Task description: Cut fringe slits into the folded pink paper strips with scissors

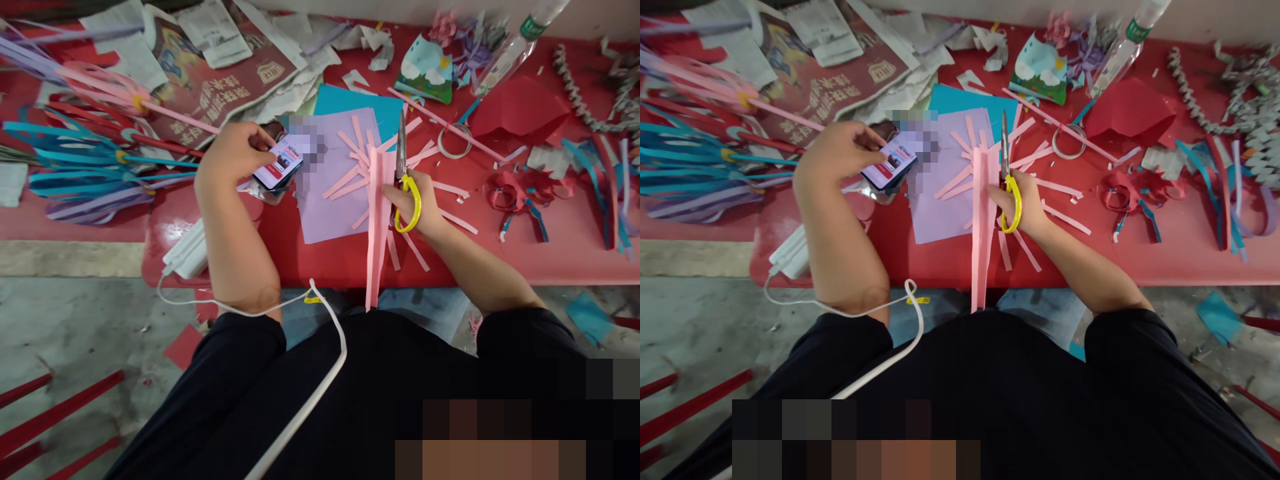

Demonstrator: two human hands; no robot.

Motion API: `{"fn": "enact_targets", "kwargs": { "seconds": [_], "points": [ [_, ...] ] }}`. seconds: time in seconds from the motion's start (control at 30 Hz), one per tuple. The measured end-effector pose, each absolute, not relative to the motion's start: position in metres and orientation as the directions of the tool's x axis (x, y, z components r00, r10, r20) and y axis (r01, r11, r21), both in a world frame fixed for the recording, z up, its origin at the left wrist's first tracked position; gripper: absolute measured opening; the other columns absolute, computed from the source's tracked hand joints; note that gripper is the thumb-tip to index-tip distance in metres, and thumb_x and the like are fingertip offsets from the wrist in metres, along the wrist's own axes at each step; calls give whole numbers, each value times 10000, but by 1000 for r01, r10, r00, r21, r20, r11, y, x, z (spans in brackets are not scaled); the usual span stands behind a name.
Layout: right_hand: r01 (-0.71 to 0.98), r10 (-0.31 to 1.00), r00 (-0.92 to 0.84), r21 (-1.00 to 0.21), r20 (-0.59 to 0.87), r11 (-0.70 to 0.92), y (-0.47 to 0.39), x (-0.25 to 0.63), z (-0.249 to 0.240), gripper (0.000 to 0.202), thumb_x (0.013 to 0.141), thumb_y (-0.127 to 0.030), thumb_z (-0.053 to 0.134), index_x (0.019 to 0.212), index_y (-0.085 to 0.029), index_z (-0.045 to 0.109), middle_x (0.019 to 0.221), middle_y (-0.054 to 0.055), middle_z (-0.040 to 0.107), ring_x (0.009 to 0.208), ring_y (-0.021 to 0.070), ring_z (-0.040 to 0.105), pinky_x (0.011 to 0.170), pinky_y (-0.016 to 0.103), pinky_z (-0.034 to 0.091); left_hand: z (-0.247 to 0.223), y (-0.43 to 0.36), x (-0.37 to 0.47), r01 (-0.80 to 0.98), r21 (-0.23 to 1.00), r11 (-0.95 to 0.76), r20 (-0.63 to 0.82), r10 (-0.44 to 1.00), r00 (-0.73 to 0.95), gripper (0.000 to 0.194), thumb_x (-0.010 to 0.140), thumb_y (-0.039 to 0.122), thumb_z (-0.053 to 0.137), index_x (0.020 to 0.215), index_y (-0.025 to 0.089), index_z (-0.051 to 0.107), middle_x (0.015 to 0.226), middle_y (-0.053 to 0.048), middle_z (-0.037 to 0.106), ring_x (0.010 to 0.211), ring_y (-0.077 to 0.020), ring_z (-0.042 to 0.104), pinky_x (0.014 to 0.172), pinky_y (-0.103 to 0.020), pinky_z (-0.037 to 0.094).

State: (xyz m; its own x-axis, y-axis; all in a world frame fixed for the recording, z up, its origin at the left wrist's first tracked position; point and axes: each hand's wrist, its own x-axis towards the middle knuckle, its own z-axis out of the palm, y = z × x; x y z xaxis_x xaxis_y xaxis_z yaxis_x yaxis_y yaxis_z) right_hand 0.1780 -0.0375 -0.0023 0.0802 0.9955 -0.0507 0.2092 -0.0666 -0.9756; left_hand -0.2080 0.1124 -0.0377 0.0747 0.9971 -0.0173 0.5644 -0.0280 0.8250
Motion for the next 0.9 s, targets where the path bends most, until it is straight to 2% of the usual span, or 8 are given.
{"fn": "enact_targets", "kwargs": {
  "seconds": [0.1, 0.23, 0.3, 0.4, 0.6, 0.73, 0.8, 0.9],
  "points": [
    [224, 996, 71, -972, -59, -73, -37, 179, -2, 514, 814, -287, 914, 663, -267, 423, 618, -50, 408, 622, 134, 412, 574, 332, 296, -29, 104, -200, 606, 795, -27, -11, 998, 58, 363, 638, 90, 1076, 863, 159, 801, 689, 23, 640, 787, -166, 466, 1133, -624, 536],
    [254, 997, 40, -964, -65, -73, -37, 179, -2, 517, 830, -300, 929, 677, -261, 437, 644, -46, 409, 650, 136, 400, 593, 336, 324, 0, 85, -186, 715, 699, 37, -68, 998, 15, 259, 775, 4, 923, 975, 131, 820, 796, 6, 686, 768, -166, 567, 961, -452, 577],
    [257, 997, 39, -964, -65, -73, -37, 180, -3, 514, 833, -327, 931, 683, -261, 444, 644, -44, 418, 649, 139, 412, 592, 337, 329, 11, 79, -183, 752, 659, 23, -104, 993, 62, 247, 854, 33, 857, 1084, 121, 839, 861, 2, 703, 796, -163, 605, 882, -360, 541],
    [249, 997, 51, -966, -56, -67, -37, 181, -5, 528, 830, -363, 923, 683, -264, 426, 632, -42, 417, 632, 139, 423, 574, 331, 318, 20, 75, -185, 794, 608, 11, -139, 986, 93, 299, 911, 30, 746, 1170, 129, 860, 901, 4, 711, 832, -153, 618, 808, -293, 472],
    [260, 997, 42, -963, -65, -74, -38, 180, -5, 535, 842, -354, 914, 698, -262, 407, 651, -40, 387, 630, 131, 412, 558, 323, 326, 21, 75, -187, 786, 617, 36, -174, 980, 91, 365, 889, 19, 745, 1219, 130, 857, 983, -9, 760, 914, -155, 660, 821, -264, 481],
    [255, 995, 75, -963, -63, -81, -38, 178, -2, 520, 803, -348, 902, 671, -262, 406, 627, -36, 387, 615, 132, 404, 542, 315, 311, 18, 77, -187, 775, 631, 37, -176, 980, 97, 378, 867, 25, 772, 1220, 135, 852, 1006, -14, 773, 918, -160, 668, 832, -271, 504],
    [256, 994, 83, -962, -73, -92, -39, 177, -1, 502, 791, -362, 900, 663, -262, 425, 621, -32, 394, 614, 135, 401, 535, 309, 311, 12, 81, -187, 761, 647, 53, -162, 984, 69, 365, 814, 5, 798, 1146, 145, 855, 943, -2, 768, 883, -168, 660, 870, -305, 535],
    [244, 995, 75, -966, -73, -89, -39, 177, 0, 513, 793, -387, 910, 659, -264, 430, 620, -32, 392, 613, 140, 402, 532, 310, 323, -2, 89, -189, 723, 688, 69, -92, 996, -8, 315, 721, -16, 859, 985, 155, 848, 816, 10, 738, 777, -171, 611, 976, -434, 591]
  ]
}}
